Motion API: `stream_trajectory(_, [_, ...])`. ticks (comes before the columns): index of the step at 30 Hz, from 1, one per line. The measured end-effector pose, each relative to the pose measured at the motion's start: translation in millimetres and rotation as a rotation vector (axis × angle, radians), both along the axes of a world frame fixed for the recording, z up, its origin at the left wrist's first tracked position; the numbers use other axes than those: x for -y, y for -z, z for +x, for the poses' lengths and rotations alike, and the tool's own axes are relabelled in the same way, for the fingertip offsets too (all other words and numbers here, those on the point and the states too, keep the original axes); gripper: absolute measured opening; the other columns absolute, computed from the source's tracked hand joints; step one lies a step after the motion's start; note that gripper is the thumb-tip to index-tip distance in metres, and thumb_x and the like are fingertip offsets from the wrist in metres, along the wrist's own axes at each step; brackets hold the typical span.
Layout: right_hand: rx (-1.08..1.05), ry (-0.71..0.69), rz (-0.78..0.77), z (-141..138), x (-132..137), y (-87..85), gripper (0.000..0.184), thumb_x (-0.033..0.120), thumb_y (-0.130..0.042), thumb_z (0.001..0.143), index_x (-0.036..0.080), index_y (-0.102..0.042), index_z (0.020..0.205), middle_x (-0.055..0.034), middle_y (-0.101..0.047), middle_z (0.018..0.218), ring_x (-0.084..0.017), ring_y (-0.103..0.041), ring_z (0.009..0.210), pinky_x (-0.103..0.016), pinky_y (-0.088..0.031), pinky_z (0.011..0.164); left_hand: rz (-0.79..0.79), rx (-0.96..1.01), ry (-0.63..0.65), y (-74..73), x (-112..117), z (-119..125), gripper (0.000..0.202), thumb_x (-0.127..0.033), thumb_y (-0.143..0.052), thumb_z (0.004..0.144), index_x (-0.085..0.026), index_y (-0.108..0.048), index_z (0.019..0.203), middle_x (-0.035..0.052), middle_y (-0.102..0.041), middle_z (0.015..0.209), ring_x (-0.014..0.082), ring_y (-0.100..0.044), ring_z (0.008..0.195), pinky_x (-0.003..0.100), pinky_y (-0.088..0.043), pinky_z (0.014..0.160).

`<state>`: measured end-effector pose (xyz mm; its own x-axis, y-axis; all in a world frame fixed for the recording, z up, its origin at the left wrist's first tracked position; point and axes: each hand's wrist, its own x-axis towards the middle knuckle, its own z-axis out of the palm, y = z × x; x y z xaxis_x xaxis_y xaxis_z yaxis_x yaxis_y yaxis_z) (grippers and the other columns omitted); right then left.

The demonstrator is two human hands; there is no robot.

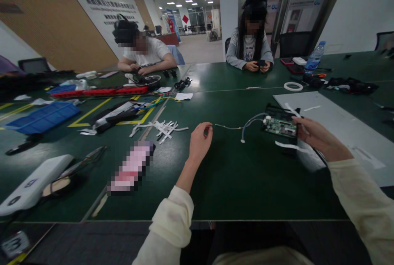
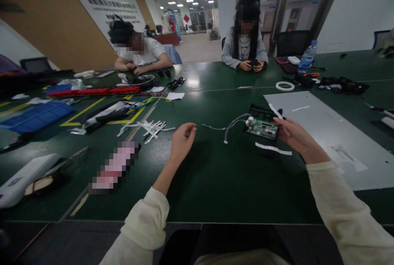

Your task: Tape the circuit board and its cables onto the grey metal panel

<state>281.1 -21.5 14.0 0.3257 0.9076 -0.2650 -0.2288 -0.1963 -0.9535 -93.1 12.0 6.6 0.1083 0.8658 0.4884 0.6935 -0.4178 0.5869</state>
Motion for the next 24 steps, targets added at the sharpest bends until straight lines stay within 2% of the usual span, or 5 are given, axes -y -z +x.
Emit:
stream_trajectory(6, [-0.172,-0.419,-0.060,-64.7,3.8,4.1,0.012,0.021,-0.071,0.076,0.019,-0.064,0.085,-0.0018,-0.067,0.082,-0.012,-0.064,0.071,-0.019,-0.055,0.058,-0.207,0.296,0.136,-2.2,-0.4,8.6,0.025,-0.036,-0.049,0.090,-0.018,-0.058,0.106,0.0066,-0.067,0.104,0.0173,-0.063,0.098,0.031,-0.050,0.083])
stream_trajectory(12, [-0.174,-0.610,-0.101,-101.3,-2.0,12.4,0.025,0.025,-0.072,0.077,0.018,-0.063,0.099,-0.0045,-0.068,0.095,-0.013,-0.065,0.079,-0.023,-0.056,0.066,-0.817,0.653,0.392,-5.3,7.0,25.2,0.036,-0.041,-0.056,0.086,-0.018,-0.054,0.114,0.0119,-0.067,0.109,0.0179,-0.067,0.093,0.030,-0.053,0.078])
stream_trajectory(15, [-0.179,-0.620,-0.108,-109.1,-4.3,18.0,0.026,0.027,-0.071,0.078,0.019,-0.062,0.100,-0.0043,-0.068,0.096,-0.013,-0.065,0.080,-0.023,-0.055,0.065,-0.973,0.690,0.450,-5.3,4.5,31.1,0.042,-0.033,-0.068,0.079,-0.018,-0.054,0.115,0.0114,-0.068,0.106,0.0164,-0.067,0.085,0.027,-0.052,0.070])
stream_trajectory(20, [-0.158,-0.604,-0.095,-94.5,-12.2,20.1,0.028,0.031,-0.069,0.080,0.021,-0.062,0.105,-0.0065,-0.067,0.105,-0.016,-0.065,0.089,-0.026,-0.056,0.071,-1.072,0.568,0.382,-6.7,-11.2,38.0,0.044,-0.022,-0.076,0.067,-0.016,-0.059,0.108,0.0092,-0.070,0.097,0.0131,-0.065,0.071,0.021,-0.047,0.055])
stream_trajectory(24, [-0.105,-0.350,0.030,-33.1,-36.8,18.4,0.029,0.027,-0.069,0.077,0.025,-0.060,0.106,-0.0051,-0.060,0.118,-0.015,-0.063,0.096,-0.027,-0.055,0.080,-1.082,0.520,0.412,-8.7,-16.5,37.7,0.040,-0.023,-0.074,0.069,-0.015,-0.062,0.106,0.0100,-0.070,0.098,0.0142,-0.065,0.076,0.022,-0.049,0.057])
